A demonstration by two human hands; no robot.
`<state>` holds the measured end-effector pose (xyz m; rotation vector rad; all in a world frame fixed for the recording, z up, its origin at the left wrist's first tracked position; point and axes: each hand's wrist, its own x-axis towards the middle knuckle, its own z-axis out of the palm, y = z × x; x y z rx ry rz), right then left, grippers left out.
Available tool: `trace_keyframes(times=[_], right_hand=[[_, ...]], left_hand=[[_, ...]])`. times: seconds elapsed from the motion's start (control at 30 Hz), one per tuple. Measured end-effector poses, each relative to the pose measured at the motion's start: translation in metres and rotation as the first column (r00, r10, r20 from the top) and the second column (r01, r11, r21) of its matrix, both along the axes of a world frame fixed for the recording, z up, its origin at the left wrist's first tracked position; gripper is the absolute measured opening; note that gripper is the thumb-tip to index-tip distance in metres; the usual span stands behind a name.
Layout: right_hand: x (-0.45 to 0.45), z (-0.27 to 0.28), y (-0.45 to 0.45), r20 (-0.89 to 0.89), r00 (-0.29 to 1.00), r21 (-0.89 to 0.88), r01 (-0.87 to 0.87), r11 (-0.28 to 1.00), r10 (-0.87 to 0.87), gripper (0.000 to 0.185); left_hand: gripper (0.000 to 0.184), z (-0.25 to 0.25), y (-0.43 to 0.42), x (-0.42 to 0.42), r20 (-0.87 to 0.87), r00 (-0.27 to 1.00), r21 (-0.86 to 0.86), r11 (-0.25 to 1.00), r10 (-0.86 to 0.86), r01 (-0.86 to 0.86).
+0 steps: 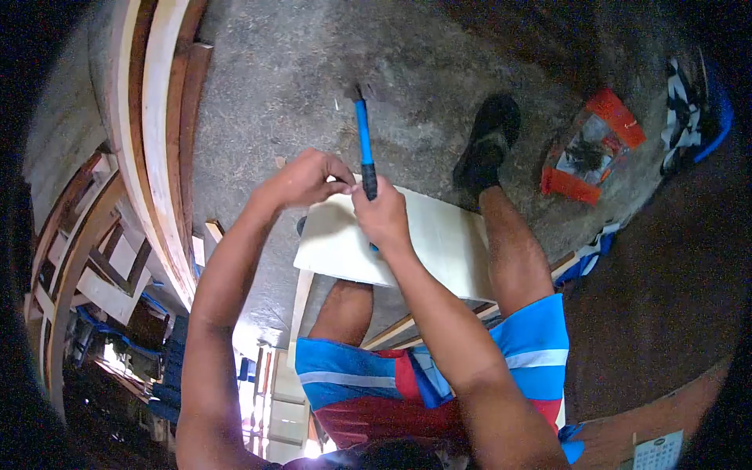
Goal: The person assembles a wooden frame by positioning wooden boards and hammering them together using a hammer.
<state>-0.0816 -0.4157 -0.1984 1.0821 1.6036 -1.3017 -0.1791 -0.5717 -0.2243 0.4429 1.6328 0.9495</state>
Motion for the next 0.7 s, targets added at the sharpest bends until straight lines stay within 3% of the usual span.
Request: trace_keyframes(times=[0.07,0.1,0.13,0.17,0.23,0.27,0.33,0.4,0.47,0.6,0.7], right_hand=[[0.003,-0.009,-0.005,-0.086,0.995,-0.016,0.056,0.998,-0.057,0.022],[0.000,-0.002,-0.007,-0.095,0.981,-0.129,0.157,0.979,-0.170,0.018],[-0.002,0.005,-0.009,-0.094,0.980,-0.127,0.160,0.979,-0.173,0.018],[-0.005,0.012,-0.011,-0.016,0.965,-0.166,0.257,0.952,-0.263,0.022],[0.006,0.014,-0.015,0.115,0.919,-0.220,0.394,0.892,-0.378,0.035],[0.011,0.015,-0.014,0.110,0.918,-0.217,0.396,0.893,-0.380,0.035],[0.017,0.016,-0.011,0.230,0.943,-0.185,0.286,0.940,-0.242,0.035],[0.021,0.014,-0.007,0.300,0.929,-0.200,0.283,0.938,-0.216,0.037],[0.024,0.014,-0.013,0.257,0.965,-0.093,0.088,0.992,-0.061,0.045],[0.028,0.010,-0.023,0.286,0.924,-0.172,0.311,0.935,-0.255,0.050],[0.030,0.007,-0.027,0.313,0.919,-0.211,0.311,0.927,-0.238,0.049]], left_hand=[[0.018,-0.020,-0.007,0.001,-0.077,0.996,0.055,0.997,-0.054,0.058],[0.018,-0.029,-0.011,0.001,-0.064,0.994,-0.082,0.993,0.085,-0.090],[0.018,-0.040,-0.017,0.004,-0.070,0.972,-0.221,0.947,0.223,-0.234],[0.018,-0.055,-0.025,0.010,-0.070,0.973,-0.219,0.948,0.220,-0.230],[0.018,-0.096,-0.039,0.038,-0.097,0.895,-0.323,0.837,0.435,-0.441],[0.018,-0.110,-0.043,0.057,-0.097,0.896,-0.318,0.840,0.433,-0.441],[0.016,-0.133,-0.046,0.093,-0.159,0.948,-0.436,0.842,0.275,-0.318],[0.015,-0.141,-0.046,0.110,-0.163,0.952,-0.437,0.846,0.260,-0.306],[0.015,-0.145,-0.044,0.119,-0.165,0.956,-0.443,0.847,0.244,-0.293],[0.017,-0.134,-0.038,0.108,-0.177,0.962,-0.526,0.806,0.210,-0.273],[0.018,-0.136,-0.040,0.109,-0.194,0.960,-0.518,0.810,0.202,-0.275]])
